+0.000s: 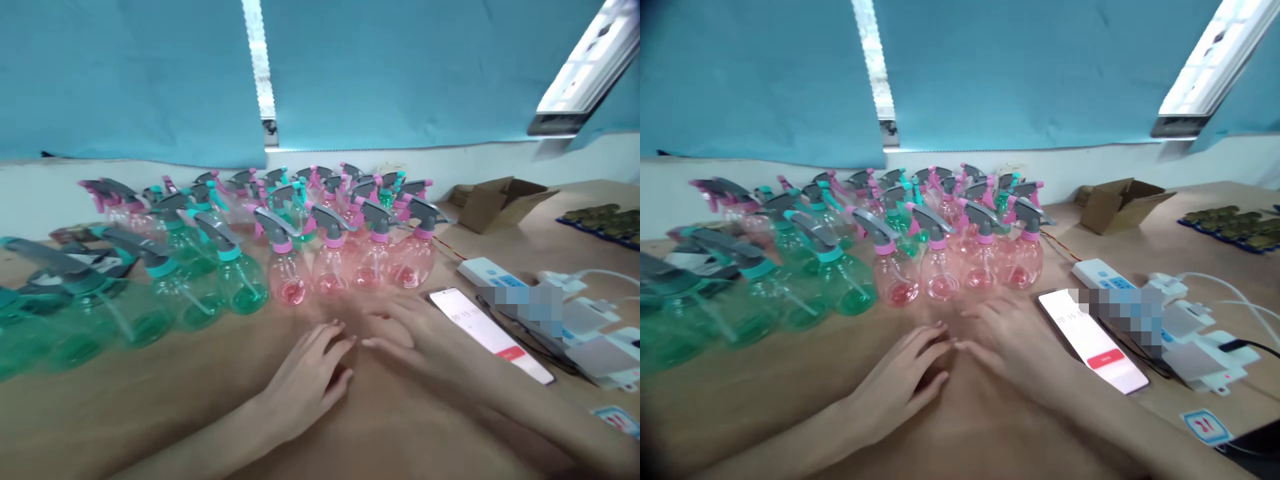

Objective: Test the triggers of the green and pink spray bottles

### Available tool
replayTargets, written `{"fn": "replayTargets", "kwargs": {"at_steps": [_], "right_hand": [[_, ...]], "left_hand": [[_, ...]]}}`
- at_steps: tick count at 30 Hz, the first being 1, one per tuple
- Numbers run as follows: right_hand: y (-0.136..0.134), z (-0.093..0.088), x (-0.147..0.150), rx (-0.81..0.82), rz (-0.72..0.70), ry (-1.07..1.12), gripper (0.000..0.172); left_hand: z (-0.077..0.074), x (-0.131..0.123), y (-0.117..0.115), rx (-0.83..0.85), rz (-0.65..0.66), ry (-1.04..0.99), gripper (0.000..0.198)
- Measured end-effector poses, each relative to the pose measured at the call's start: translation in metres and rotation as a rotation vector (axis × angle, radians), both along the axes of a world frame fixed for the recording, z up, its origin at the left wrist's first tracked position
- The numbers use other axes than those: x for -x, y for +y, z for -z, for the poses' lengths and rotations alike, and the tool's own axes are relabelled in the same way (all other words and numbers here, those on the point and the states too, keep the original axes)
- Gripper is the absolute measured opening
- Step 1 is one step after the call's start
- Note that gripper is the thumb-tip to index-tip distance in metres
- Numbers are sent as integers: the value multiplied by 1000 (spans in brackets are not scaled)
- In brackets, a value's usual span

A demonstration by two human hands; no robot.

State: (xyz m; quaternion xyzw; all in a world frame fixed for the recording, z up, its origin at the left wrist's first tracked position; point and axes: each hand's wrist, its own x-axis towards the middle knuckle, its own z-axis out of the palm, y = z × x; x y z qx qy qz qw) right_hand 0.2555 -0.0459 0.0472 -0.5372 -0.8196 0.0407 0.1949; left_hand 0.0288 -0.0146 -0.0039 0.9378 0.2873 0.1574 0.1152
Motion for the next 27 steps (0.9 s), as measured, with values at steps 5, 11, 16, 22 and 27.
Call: {"fn": "replayTargets", "kwargs": {"at_steps": [5,11,16,22,27], "right_hand": [[18,-8,60,297,-262,93,18],[43,2,143,281,-568,243,16],[52,2,230,274,-719,355,12],[59,5,339,292,-815,474,22],[66,15,412,395,-853,567,33]], "left_hand": [[-8,60,-10,-34,-118,-13,34],[-33,145,-36,-109,-347,-67,29],[-45,212,-63,-76,-600,-167,27],[-37,296,-67,-109,-1024,-584,25],[-28,367,-39,-222,-1266,-732,32]]}}
